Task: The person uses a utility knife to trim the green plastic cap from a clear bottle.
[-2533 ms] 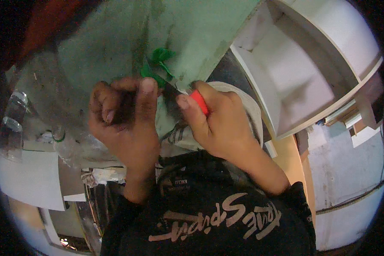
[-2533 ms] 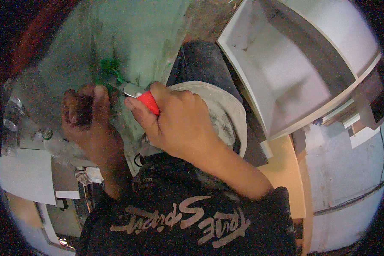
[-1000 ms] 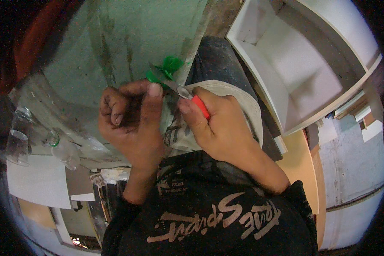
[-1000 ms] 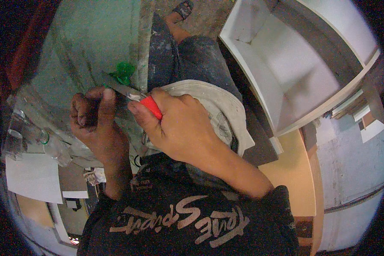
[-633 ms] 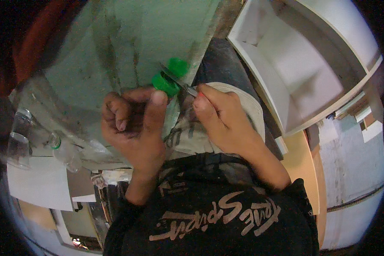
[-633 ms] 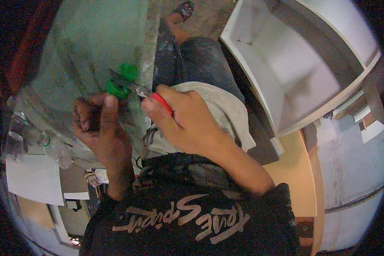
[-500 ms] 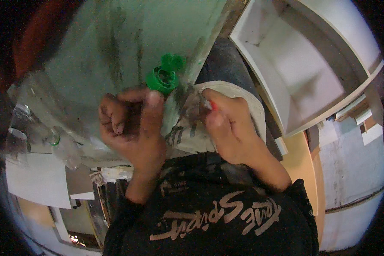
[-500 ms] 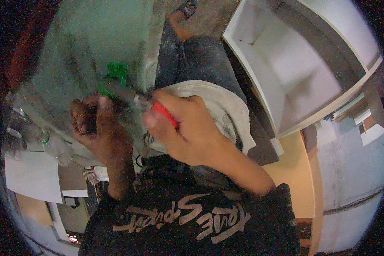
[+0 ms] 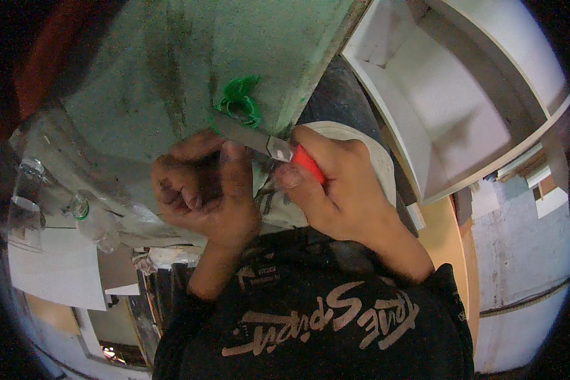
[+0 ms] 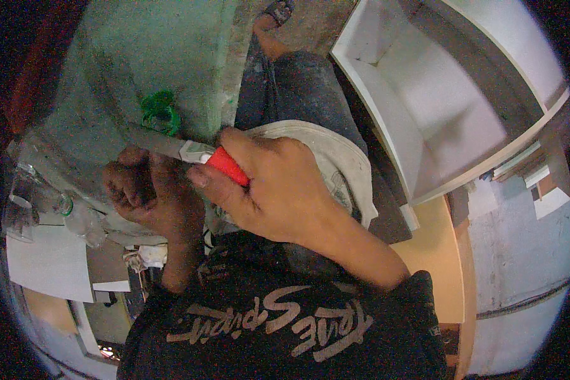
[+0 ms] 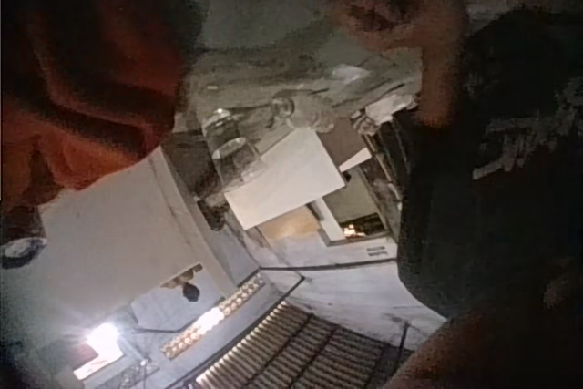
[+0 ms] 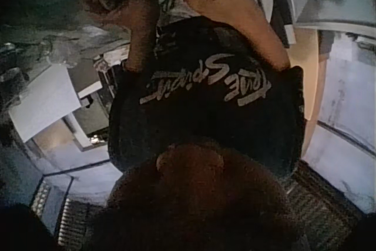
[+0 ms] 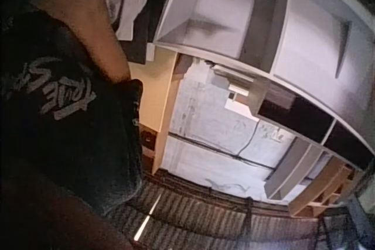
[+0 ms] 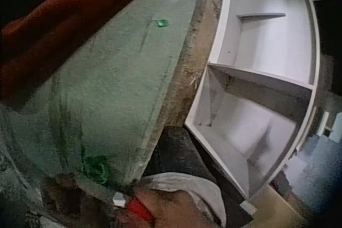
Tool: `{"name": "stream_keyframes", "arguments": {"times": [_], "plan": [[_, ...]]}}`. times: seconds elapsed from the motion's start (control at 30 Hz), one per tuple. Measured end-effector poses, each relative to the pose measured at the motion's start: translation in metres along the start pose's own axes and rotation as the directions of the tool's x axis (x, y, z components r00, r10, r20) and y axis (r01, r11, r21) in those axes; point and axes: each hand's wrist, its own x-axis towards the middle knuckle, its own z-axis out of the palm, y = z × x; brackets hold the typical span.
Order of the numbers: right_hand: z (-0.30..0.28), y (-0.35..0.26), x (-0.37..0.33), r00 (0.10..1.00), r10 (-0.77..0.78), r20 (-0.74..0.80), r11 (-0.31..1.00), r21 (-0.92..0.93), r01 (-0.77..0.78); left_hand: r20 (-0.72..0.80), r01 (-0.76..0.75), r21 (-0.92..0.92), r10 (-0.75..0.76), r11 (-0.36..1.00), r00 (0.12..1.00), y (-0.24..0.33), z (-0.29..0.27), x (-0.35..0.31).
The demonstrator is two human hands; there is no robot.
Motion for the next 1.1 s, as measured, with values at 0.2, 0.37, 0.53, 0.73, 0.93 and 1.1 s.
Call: {"name": "stream_keyframes", "arguments": {"times": [0.2, 0.37, 0.53, 0.73, 0.93, 1.1], "plan": [[-0.003, -0.003, 0.001, 0.999, 0.032, -0.032, 0.989, -0.141, -0.036, 0.018, -0.091, 0.019, 0.09, 0.996, 0.996, -0.004, 0.002, 0.003], [-0.003, 0.0, 0.004, 0.997, 0.072, -0.013, 0.986, -0.149, -0.073, 0.03, -0.077, 0.031, 0.076, 0.997, 0.997, -0.005, 0.001, 0.004], [0.001, 0.008, 0.007, 0.999, 0.001, -0.043, 0.992, -0.125, -0.007, -0.017, -0.005, 0.071, 0.006, 0.997, 1.0, 0.002, 0.003, 0.005], [0.004, 0.014, 0.009, 0.999, -0.027, -0.043, 0.993, -0.114, 0.022, 0.0, 0.045, 0.047, -0.045, 0.998, 0.999, 0.011, 0.006, 0.008], [0.01, 0.016, 0.015, 0.991, -0.073, -0.116, 0.988, -0.142, 0.057, 0.012, 0.059, 0.042, -0.06, 0.997, 0.998, 0.012, 0.007, 0.011], [0.011, 0.013, 0.012, 0.99, -0.041, -0.133, 0.991, -0.133, 0.023, 0.033, 0.019, 0.022, -0.02, 1.0, 0.999, 0.008, 0.003, 0.009]]}}
